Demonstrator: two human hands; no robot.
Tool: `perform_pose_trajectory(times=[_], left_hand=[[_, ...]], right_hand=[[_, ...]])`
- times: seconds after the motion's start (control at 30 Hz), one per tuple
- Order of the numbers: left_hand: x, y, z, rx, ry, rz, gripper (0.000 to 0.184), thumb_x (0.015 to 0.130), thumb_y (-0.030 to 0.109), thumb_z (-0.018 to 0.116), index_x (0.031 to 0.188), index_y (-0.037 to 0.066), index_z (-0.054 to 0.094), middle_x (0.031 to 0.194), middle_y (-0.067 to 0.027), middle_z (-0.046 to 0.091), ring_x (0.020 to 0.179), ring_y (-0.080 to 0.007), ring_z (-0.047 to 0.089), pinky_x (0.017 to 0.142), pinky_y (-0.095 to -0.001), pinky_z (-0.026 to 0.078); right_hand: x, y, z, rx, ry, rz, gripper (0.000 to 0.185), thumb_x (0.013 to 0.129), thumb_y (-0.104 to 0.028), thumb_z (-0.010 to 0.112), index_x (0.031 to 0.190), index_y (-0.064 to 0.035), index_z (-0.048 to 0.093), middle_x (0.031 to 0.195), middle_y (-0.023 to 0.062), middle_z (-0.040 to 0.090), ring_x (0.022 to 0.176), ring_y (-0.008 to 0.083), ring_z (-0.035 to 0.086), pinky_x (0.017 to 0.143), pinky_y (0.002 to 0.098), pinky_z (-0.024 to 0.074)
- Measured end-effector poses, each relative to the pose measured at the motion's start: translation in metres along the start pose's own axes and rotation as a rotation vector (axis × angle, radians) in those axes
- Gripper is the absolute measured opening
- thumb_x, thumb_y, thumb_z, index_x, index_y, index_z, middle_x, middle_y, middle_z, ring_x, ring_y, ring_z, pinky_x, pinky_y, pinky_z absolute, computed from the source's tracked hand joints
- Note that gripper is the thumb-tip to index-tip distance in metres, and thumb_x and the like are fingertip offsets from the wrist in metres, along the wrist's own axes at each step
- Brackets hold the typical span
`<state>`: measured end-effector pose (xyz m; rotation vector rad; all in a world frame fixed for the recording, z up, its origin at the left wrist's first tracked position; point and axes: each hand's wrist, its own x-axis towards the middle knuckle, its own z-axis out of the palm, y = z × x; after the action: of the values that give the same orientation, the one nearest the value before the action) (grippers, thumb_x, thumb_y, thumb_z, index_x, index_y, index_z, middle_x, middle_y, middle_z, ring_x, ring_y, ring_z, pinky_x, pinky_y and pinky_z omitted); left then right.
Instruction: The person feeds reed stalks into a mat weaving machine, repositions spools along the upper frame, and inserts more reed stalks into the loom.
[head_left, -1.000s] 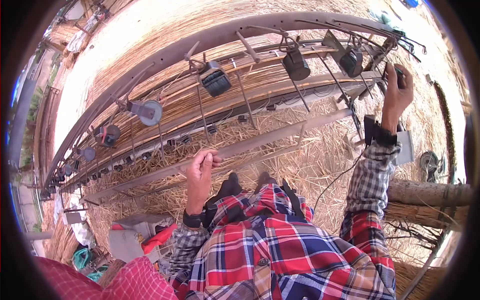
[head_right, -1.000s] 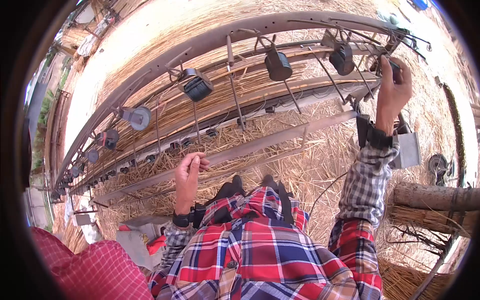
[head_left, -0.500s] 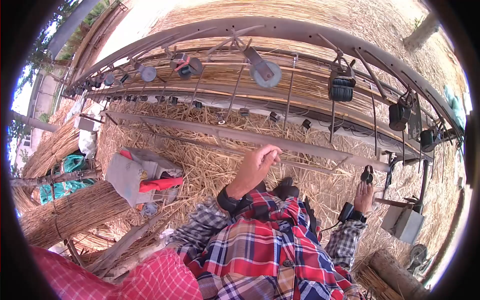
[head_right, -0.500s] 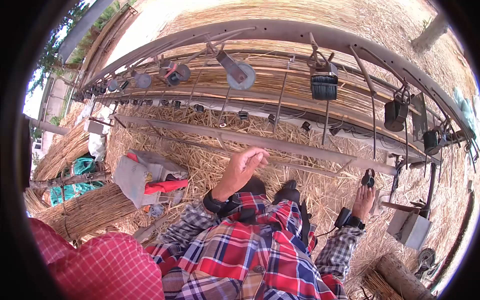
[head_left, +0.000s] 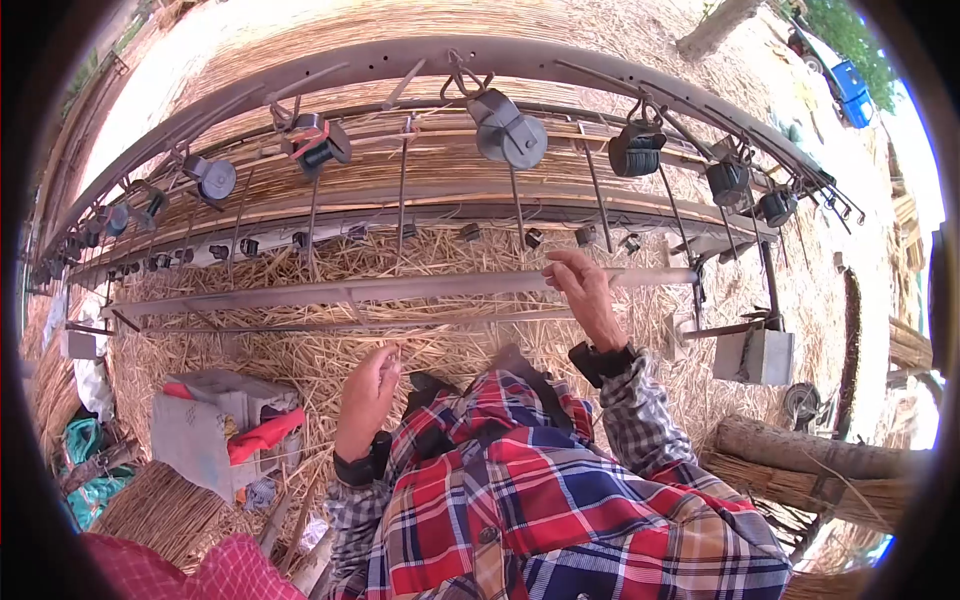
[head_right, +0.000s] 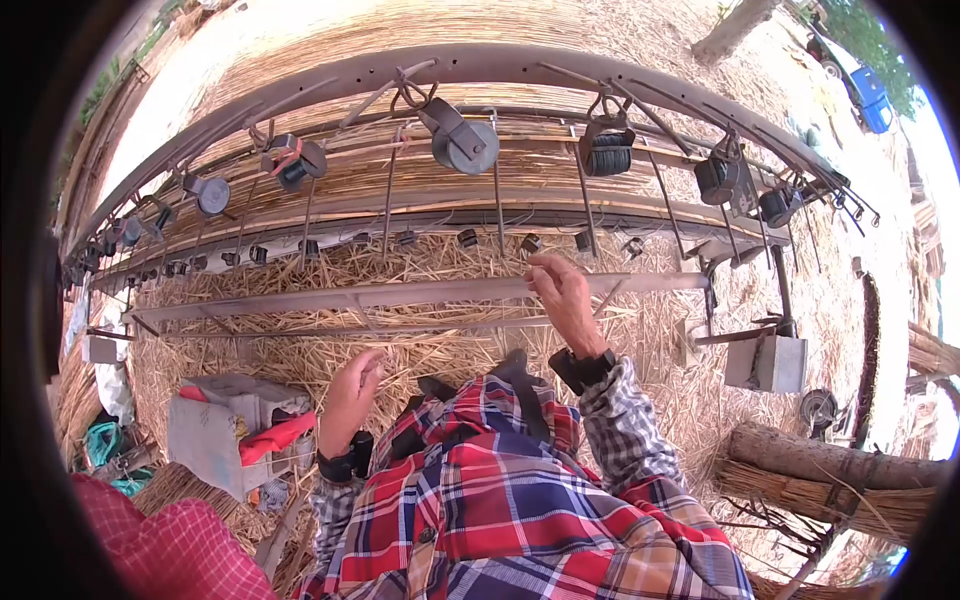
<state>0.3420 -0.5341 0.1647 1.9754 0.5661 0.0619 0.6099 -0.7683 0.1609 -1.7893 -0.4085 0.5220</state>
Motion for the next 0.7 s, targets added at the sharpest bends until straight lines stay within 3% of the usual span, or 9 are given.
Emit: perform_pose_trajectory(times=[0.07,0.23,0.37,0.43,0.5,0.57,0.6,0.67,0.7], left_hand=[[-0.015,-0.025,-0.014,0.183,0.013,-0.055,0.034,0.092,0.023,0.053,0.118,0.001,0.055,0.107,-0.022,0.062,0.093,-0.0349,0.063,0.082,-0.04,0.048],[-0.044,-0.07,-0.04,0.168,-0.017,-0.193,0.037,0.09,0.023,0.056,0.12,0.001,0.055,0.1,-0.021,0.063,0.088,-0.0338,0.063,0.077,-0.0406,0.048],[-0.071,-0.166,-0.03,-0.365,0.038,-0.23,0.038,0.092,0.025,0.052,0.12,-0.001,0.053,0.087,-0.0146,0.062,0.082,-0.0218,0.063,0.075,-0.0305,0.048],[-0.1,-0.235,-0.015,-0.546,0.088,-0.391,0.033,0.089,0.024,0.053,0.111,0.0,0.059,0.097,-0.022,0.064,0.088,-0.0345,0.062,0.079,-0.0381,0.05],[-0.141,-0.34,0.024,-0.14,0.015,-0.414,0.033,0.088,0.025,0.051,0.105,-0.001,0.061,0.101,-0.0231,0.064,0.093,-0.0372,0.062,0.082,-0.0418,0.049],[-0.184,-0.36,0.052,0.185,-0.129,-0.883,0.036,0.084,0.028,0.055,0.105,-0.001,0.064,0.107,-0.0225,0.064,0.102,-0.0372,0.061,0.086,-0.0446,0.048],[-0.202,-0.351,0.063,0.197,-0.157,-0.901,0.037,0.082,0.029,0.056,0.102,0.0,0.066,0.107,-0.0232,0.064,0.101,-0.0374,0.062,0.085,-0.0456,0.05],[-0.213,-0.326,0.077,-0.041,-0.3,-0.921,0.038,0.082,0.034,0.061,0.097,0.001,0.068,0.109,-0.0229,0.064,0.104,-0.033,0.062,0.087,-0.0415,0.048],[-0.237,-0.348,0.113,-0.348,-0.004,-0.702,0.035,0.083,0.033,0.059,0.098,0.002,0.068,0.106,-0.0217,0.064,0.103,-0.031,0.061,0.088,-0.0383,0.046]], right_hand=[[0.008,-0.015,0.027,-0.151,-0.023,-0.082,0.025,0.094,-0.013,0.054,0.114,0.0019,0.059,0.092,0.0095,0.067,0.085,0.0136,0.063,0.075,0.0263,0.0509],[0.019,-0.042,0.087,-0.38,-0.134,-0.167,0.027,0.092,-0.014,0.055,0.116,-0.0021,0.059,0.096,0.0107,0.067,0.085,0.0163,0.063,0.074,0.0292,0.0498],[0.021,-0.044,0.125,-0.497,-0.228,-0.3,0.029,0.092,-0.014,0.054,0.118,-0.0029,0.058,0.101,0.0136,0.066,0.094,0.0217,0.064,0.077,0.032,0.0508],[0.022,-0.041,0.147,-0.498,-0.292,-0.281,0.03,0.091,-0.014,0.054,0.12,-0.0035,0.058,0.103,0.0142,0.066,0.094,0.0218,0.064,0.08,0.0318,0.0499],[0.019,-0.039,0.171,-0.544,-0.402,-0.257,0.031,0.091,-0.014,0.055,0.119,-0.0023,0.057,0.103,0.0155,0.065,0.094,0.0225,0.064,0.08,0.0325,0.05],[0.02,-0.034,0.196,-0.599,-0.488,-0.282,0.031,0.091,-0.015,0.055,0.119,-0.0016,0.057,0.103,0.0162,0.065,0.094,0.0237,0.064,0.08,0.033,0.0501],[0.018,-0.03,0.208,-0.612,-0.602,-0.329,0.031,0.091,-0.015,0.055,0.118,-0.0012,0.057,0.103,0.0171,0.065,0.094,0.0255,0.064,0.08,0.0338,0.0502],[0.01,-0.034,0.229,-0.621,-0.744,-0.387,0.031,0.09,-0.016,0.056,0.118,-0.0008,0.057,0.102,0.0179,0.065,0.094,0.0274,0.065,0.08,0.0346,0.0503],[0.005,-0.036,0.243,-0.635,-0.828,-0.381,0.031,0.09,-0.016,0.056,0.117,-0.0009,0.058,0.102,0.0183,0.065,0.094,0.0289,0.065,0.08,0.0351,0.0502]])
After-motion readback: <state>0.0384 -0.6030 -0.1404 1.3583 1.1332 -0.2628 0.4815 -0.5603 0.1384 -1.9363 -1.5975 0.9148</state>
